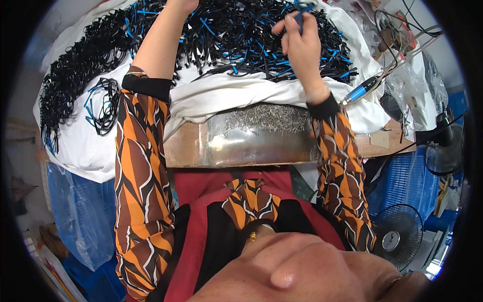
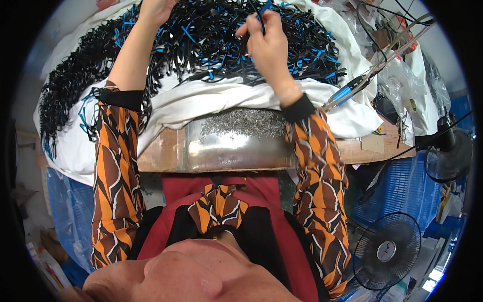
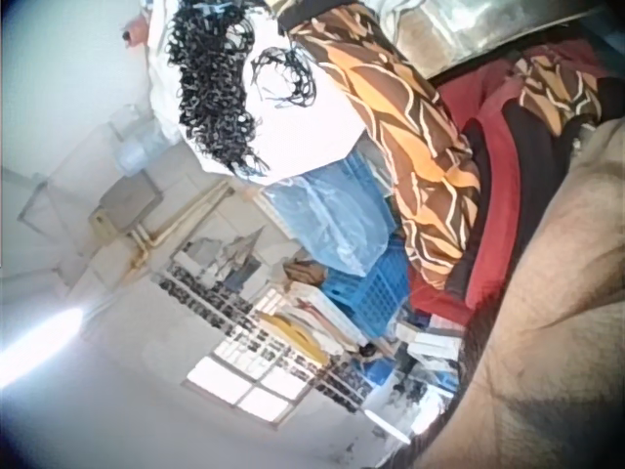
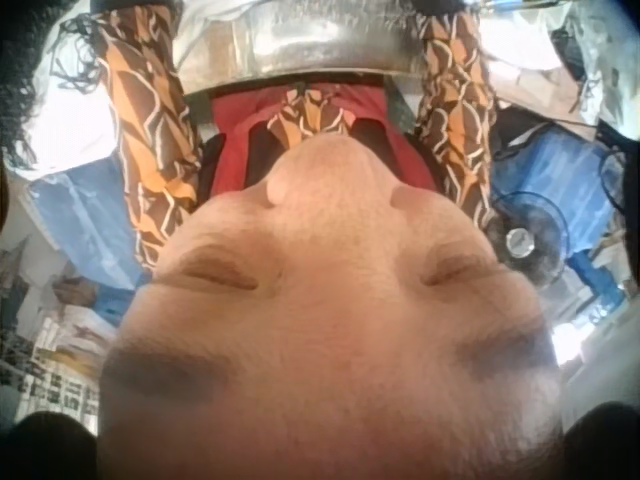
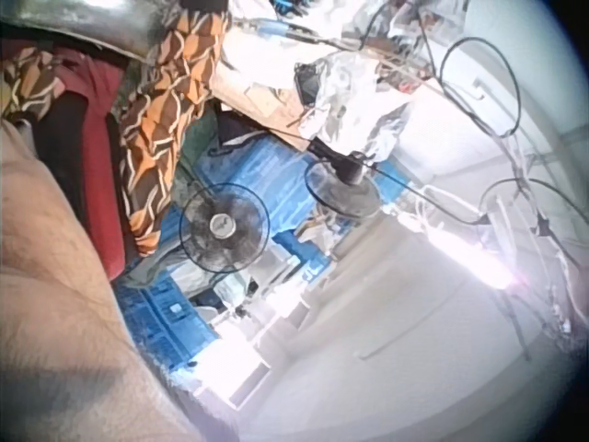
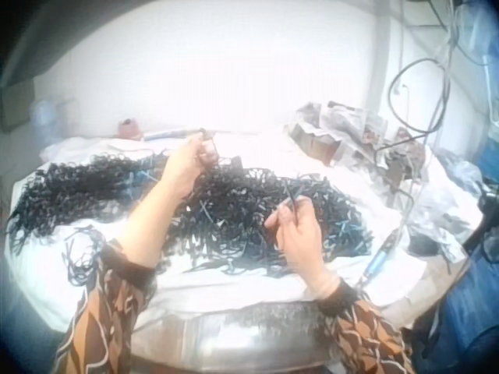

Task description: The person repeatedly picks up black cables and blue zip ties from a pile on a table. They insert the zip tie through the cable and use a handheld tool to tighten it, then place the finished item back on the table.

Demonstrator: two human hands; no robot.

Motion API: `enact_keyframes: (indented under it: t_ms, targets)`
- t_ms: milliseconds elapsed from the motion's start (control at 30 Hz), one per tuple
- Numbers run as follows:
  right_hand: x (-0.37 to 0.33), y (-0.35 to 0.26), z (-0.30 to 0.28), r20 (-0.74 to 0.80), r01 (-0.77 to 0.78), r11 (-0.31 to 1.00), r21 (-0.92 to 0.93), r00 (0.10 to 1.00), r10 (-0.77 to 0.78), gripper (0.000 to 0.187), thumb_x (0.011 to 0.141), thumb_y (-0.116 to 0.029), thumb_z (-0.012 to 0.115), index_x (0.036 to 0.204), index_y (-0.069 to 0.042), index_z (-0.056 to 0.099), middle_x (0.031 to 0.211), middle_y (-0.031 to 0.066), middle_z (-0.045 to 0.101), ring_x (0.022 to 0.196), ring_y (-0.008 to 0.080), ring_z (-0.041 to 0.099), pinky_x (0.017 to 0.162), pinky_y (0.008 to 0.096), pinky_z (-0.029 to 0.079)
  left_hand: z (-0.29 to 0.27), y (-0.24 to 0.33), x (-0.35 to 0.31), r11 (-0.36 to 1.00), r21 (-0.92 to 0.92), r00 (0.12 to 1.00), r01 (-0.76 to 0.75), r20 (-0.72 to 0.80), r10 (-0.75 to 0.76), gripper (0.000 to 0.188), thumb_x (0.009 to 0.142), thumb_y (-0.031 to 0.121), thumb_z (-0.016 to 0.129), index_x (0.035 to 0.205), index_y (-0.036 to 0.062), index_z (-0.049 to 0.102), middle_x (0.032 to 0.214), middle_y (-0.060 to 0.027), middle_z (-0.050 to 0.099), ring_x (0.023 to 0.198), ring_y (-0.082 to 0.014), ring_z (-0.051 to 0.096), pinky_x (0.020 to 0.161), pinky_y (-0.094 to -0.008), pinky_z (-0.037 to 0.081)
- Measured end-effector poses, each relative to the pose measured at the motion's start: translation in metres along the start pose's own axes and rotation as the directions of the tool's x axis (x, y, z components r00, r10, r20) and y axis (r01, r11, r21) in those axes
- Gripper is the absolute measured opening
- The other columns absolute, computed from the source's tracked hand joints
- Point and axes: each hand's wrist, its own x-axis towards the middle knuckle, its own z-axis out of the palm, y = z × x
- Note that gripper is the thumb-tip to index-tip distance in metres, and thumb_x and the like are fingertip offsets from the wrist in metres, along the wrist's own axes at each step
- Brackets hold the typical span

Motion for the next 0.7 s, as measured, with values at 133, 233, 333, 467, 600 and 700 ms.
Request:
enact_keyframes:
  t_ms: [133, 233, 333, 467, 600, 700]
  targets:
    - [-0.126, -0.084, 0.007, 0.514, -0.555, 0.701, 0.447, 0.801, 0.307, 0.019, 0.107, -0.022, 0.050, 0.119, -0.008, 0.049, 0.086, 0.0051, 0.066, 0.052, 0.0039, 0.049, 0.047, 0.0212, 0.040, 0.018, 0.025, -0.041, 0.983, 0.166, 0.993, -0.075, -0.073, 0.088, 0.027, 0.101, 0.034, 0.060, 0.105, 0.0076, 0.064, 0.079, 0.0024, 0.052, 0.068, -0.0096, 0.050, 0.063, -0.0243, 0.042]
    - [-0.194, -0.103, 0.006, 0.864, -0.866, 0.495, 0.067, 0.298, 0.406, 0.020, 0.107, -0.022, 0.049, 0.119, -0.007, 0.056, 0.086, 0.0015, 0.064, 0.056, 0.0034, 0.049, 0.051, 0.0212, 0.041, 0.035, 0.044, -0.100, 0.935, 0.349, 0.998, -0.061, 0.017, 0.059, 0.034, 0.097, 0.029, 0.066, 0.119, 0.0037, 0.061, 0.089, 0.0012, 0.058, 0.070, -0.0089, 0.051, 0.063, -0.0239, 0.042]
    - [-0.230, -0.101, 0.004, 0.940, -0.854, 0.482, -0.193, -0.020, 0.341, 0.022, 0.105, -0.027, 0.055, 0.107, -0.007, 0.066, 0.085, -0.0032, 0.062, 0.058, 0.0026, 0.049, 0.054, 0.0230, 0.041, 0.055, 0.047, -0.149, 0.854, 0.485, 0.982, -0.188, 0.103, 0.158, 0.048, 0.092, 0.019, 0.072, 0.132, 0.0007, 0.053, 0.099, -0.0008, 0.062, 0.075, -0.0076, 0.054, 0.064, -0.0228, 0.044]
    - [-0.243, -0.099, -0.001, 0.971, -0.726, 0.683, -0.078, 0.101, 0.219, 0.022, 0.099, -0.027, 0.067, 0.108, -0.007, 0.067, 0.087, -0.0006, 0.067, 0.078, 0.0052, 0.057, 0.065, 0.0246, 0.048, 0.055, 0.046, -0.160, 0.876, 0.366, 0.937, -0.314, -0.030, 0.348, 0.034, 0.094, 0.013, 0.070, 0.115, -0.0002, 0.048, 0.094, -0.0047, 0.063, 0.083, -0.0103, 0.062, 0.069, -0.0232, 0.051]
    - [-0.239, -0.095, -0.008, 0.866, -0.596, 0.802, 0.035, 0.419, 0.274, 0.017, 0.095, -0.019, 0.071, 0.105, -0.005, 0.069, 0.089, 0.0036, 0.071, 0.082, 0.0107, 0.066, 0.075, 0.0286, 0.053, 0.039, 0.024, -0.146, 0.744, 0.585, 0.922, -0.324, 0.020, 0.386, 0.027, 0.100, 0.019, 0.062, 0.109, 0.0002, 0.044, 0.093, -0.0094, 0.063, 0.087, -0.0146, 0.063, 0.078, -0.0295, 0.052]
    - [-0.229, -0.074, -0.018, 0.460, -0.216, 0.967, -0.137, 0.851, 0.255, 0.018, 0.090, -0.016, 0.072, 0.095, 0.002, 0.071, 0.096, 0.0095, 0.074, 0.083, 0.0221, 0.071, 0.076, 0.0308, 0.054, 0.029, 0.014, -0.130, 0.809, 0.312, 0.825, -0.498, -0.116, 0.552, 0.031, 0.102, 0.024, 0.060, 0.112, -0.0015, 0.044, 0.096, -0.0118, 0.063, 0.090, -0.0161, 0.063, 0.081, -0.0320, 0.051]
